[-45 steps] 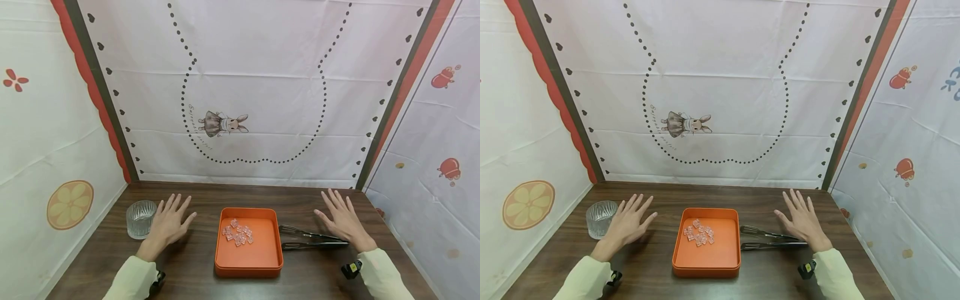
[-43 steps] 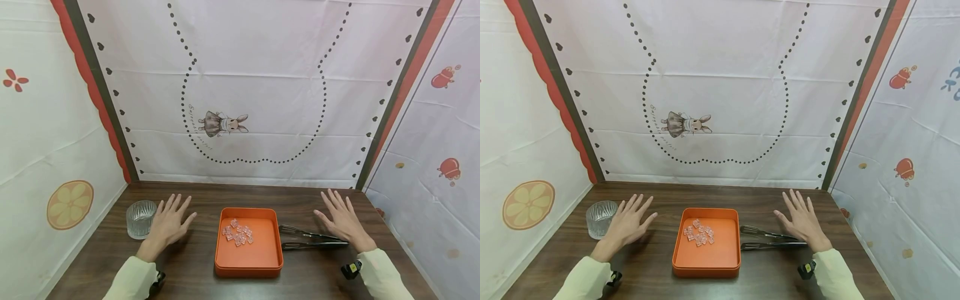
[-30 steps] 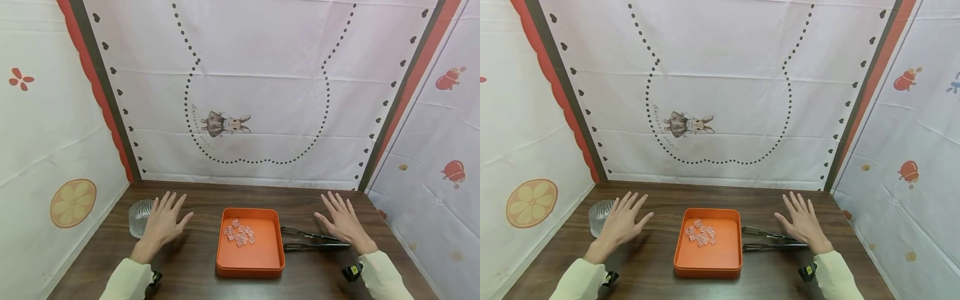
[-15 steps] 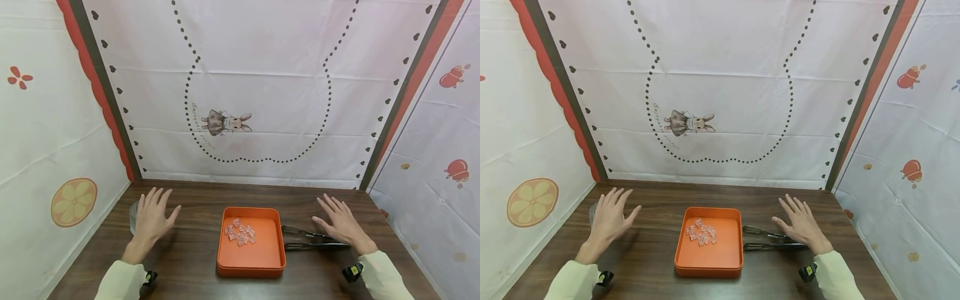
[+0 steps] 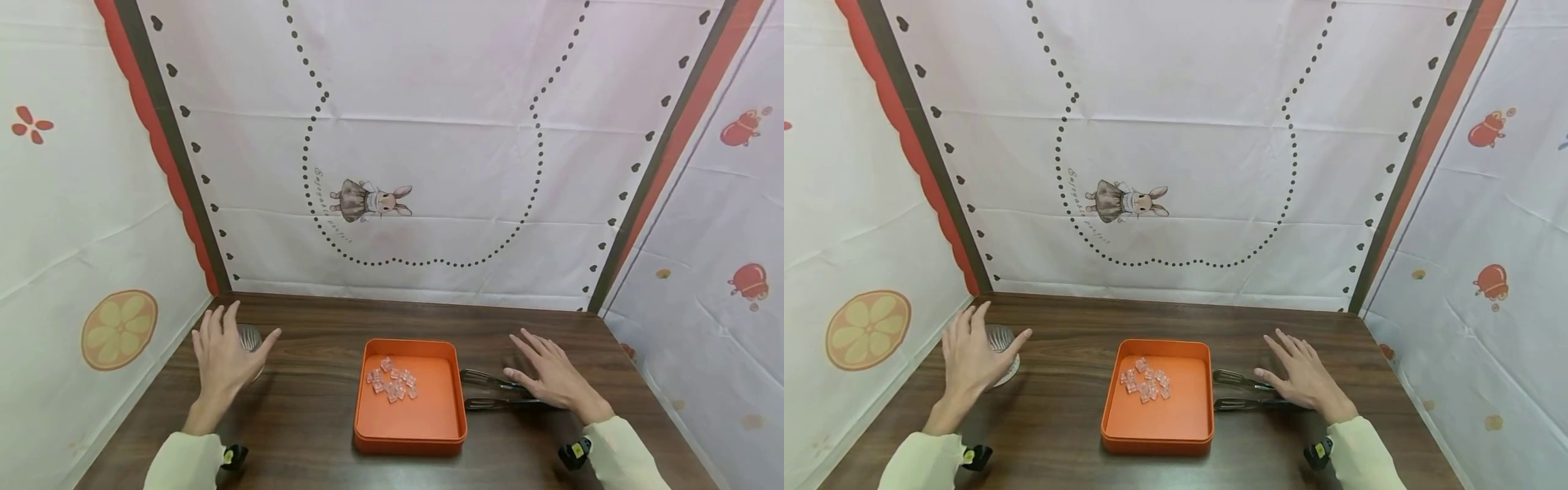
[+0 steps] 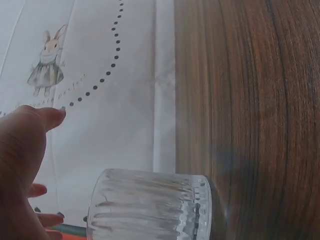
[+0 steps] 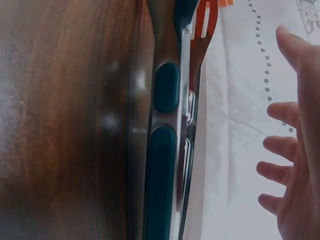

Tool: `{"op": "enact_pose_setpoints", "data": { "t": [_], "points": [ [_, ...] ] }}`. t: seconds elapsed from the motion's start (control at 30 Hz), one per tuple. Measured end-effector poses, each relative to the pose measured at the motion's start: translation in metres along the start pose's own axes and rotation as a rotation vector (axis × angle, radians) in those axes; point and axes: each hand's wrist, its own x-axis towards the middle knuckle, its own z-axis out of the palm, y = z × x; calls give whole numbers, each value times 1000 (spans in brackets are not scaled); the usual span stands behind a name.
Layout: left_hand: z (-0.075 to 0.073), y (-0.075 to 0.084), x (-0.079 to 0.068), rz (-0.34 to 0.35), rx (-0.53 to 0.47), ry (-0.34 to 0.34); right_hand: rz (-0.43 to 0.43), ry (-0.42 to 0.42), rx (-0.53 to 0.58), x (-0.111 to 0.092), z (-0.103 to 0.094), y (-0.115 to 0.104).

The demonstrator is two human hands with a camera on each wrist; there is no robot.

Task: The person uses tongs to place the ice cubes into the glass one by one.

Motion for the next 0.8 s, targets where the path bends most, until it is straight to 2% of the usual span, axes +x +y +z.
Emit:
{"op": "enact_pose_setpoints", "data": {
  "t": [0.1,0.33,0.6,0.8],
  "points": [
    [-2,-4,0,-74,-11,-38,-10,-8,3,-1,4,-1],
    [-4,-9,-1,-177,-84,-107,1,-42,8,-2,6,-3],
    [-7,-13,-5,-322,-180,-236,28,-89,26,-9,5,-4],
    [-7,-20,-7,-339,-225,-249,23,-78,18,-16,7,-3]
  ]
}}
